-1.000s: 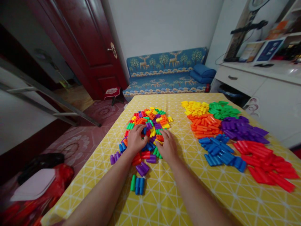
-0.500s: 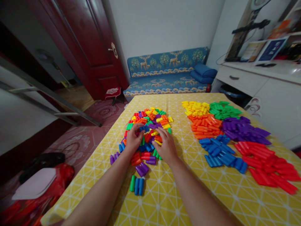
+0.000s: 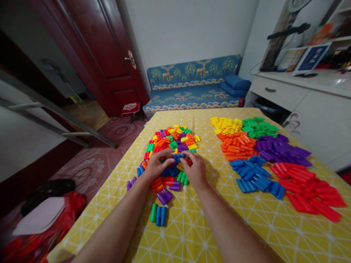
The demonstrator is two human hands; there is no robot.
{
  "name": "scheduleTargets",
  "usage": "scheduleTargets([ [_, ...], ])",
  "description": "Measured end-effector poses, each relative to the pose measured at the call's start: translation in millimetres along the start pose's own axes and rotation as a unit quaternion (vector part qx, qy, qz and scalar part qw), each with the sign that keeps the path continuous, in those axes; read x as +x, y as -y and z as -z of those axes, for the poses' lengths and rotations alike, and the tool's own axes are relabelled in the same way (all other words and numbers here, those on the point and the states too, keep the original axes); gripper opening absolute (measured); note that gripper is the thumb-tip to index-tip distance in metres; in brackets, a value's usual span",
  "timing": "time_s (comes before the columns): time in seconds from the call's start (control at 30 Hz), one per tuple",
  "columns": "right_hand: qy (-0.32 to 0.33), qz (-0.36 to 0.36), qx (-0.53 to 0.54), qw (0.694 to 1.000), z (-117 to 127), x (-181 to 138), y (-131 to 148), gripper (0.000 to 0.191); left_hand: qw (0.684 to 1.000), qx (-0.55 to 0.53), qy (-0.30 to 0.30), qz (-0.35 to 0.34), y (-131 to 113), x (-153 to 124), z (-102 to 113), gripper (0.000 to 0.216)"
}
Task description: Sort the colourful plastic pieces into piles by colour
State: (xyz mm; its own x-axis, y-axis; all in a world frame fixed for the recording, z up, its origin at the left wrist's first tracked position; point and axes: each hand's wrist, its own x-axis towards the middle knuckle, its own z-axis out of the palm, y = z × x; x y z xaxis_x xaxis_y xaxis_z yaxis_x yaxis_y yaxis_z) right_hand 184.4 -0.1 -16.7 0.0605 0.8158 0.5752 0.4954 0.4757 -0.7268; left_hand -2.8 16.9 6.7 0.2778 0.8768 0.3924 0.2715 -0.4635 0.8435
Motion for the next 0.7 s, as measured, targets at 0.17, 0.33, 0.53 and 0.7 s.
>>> scheduleTargets([
  [0.17,-0.072,-0.121,0.057,0.988,-1,4,-7,0.023,0.977,0.098,0.190,-0.003,-18,3,29,0.036],
  [0.33,-0.070,-0.140,0.078,0.985,-3,4,-13,0.026,0.934,0.246,0.253,-0.051,-30,2,32,0.039],
  [0.53,-0.066,-0.140,0.073,0.985,-3,4,-10,0.025,0.936,0.292,0.193,-0.041,-26,1,13,0.022],
  [0.7,-0.045,-0.148,0.098,0.983,-4,3,-9,0.024,0.945,0.326,0.023,0.026,-13,2,-4,0.013],
])
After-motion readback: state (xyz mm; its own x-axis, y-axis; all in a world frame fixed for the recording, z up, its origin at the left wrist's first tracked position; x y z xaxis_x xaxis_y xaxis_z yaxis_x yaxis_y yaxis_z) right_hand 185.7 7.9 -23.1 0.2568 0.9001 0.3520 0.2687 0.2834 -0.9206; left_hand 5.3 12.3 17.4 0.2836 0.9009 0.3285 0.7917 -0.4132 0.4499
